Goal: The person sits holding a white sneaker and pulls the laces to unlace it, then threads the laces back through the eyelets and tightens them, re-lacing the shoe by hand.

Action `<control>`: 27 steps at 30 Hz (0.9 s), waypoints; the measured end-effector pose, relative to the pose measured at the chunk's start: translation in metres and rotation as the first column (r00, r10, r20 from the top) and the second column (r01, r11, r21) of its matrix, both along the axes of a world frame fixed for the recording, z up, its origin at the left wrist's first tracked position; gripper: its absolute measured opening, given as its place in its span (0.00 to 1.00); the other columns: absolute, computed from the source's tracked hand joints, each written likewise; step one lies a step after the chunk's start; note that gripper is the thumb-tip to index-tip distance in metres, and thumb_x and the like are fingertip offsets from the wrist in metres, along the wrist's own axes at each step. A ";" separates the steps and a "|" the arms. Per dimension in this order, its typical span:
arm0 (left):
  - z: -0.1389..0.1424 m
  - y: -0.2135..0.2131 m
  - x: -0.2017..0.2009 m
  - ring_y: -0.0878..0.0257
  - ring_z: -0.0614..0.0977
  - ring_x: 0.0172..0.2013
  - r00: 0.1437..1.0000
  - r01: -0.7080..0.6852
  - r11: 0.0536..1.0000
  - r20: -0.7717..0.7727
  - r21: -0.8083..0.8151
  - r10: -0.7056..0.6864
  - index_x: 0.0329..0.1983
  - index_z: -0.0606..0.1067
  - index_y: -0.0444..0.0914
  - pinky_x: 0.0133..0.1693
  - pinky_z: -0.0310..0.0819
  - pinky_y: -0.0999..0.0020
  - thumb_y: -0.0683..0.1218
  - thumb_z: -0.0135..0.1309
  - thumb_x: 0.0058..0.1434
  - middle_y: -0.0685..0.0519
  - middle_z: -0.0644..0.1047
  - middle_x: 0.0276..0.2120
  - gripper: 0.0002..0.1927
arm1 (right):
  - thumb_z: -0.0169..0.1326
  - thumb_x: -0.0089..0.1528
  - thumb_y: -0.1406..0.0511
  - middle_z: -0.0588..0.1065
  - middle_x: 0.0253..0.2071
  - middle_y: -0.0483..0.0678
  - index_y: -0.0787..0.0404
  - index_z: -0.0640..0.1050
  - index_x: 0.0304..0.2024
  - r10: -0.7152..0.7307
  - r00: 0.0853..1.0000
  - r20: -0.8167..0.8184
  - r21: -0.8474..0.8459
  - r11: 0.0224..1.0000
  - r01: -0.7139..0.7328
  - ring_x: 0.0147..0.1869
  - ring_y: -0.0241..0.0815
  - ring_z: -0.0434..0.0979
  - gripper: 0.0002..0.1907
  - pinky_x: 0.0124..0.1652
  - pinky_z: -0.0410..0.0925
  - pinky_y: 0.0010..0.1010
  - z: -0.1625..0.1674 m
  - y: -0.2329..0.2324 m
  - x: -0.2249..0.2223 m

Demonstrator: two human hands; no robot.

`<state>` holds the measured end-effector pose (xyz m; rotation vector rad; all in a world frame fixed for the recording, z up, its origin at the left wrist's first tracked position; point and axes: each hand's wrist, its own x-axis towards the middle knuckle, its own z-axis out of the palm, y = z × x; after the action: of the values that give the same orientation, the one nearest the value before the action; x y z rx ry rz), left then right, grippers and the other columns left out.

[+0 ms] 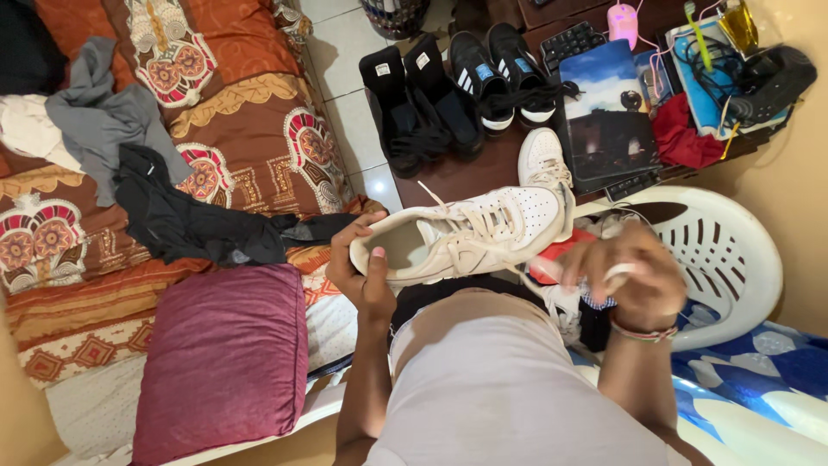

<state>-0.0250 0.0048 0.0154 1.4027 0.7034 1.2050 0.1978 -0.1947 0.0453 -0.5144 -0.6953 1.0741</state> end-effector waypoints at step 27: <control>0.003 -0.009 0.000 0.57 0.78 0.41 0.997 -0.042 0.998 -0.056 0.044 0.045 0.41 0.66 0.32 0.48 0.71 0.66 0.46 0.48 0.58 0.39 0.76 0.41 0.14 | 0.51 0.59 0.65 0.71 0.41 0.46 0.61 0.73 0.33 0.053 0.306 0.951 -0.160 0.927 0.338 0.44 0.42 0.68 0.05 0.44 0.63 0.31 0.033 0.048 -0.033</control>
<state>-0.0250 -0.0042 0.0189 1.4690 0.7551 1.2244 0.1650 -0.1468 0.0780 -1.5841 -1.4937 0.5939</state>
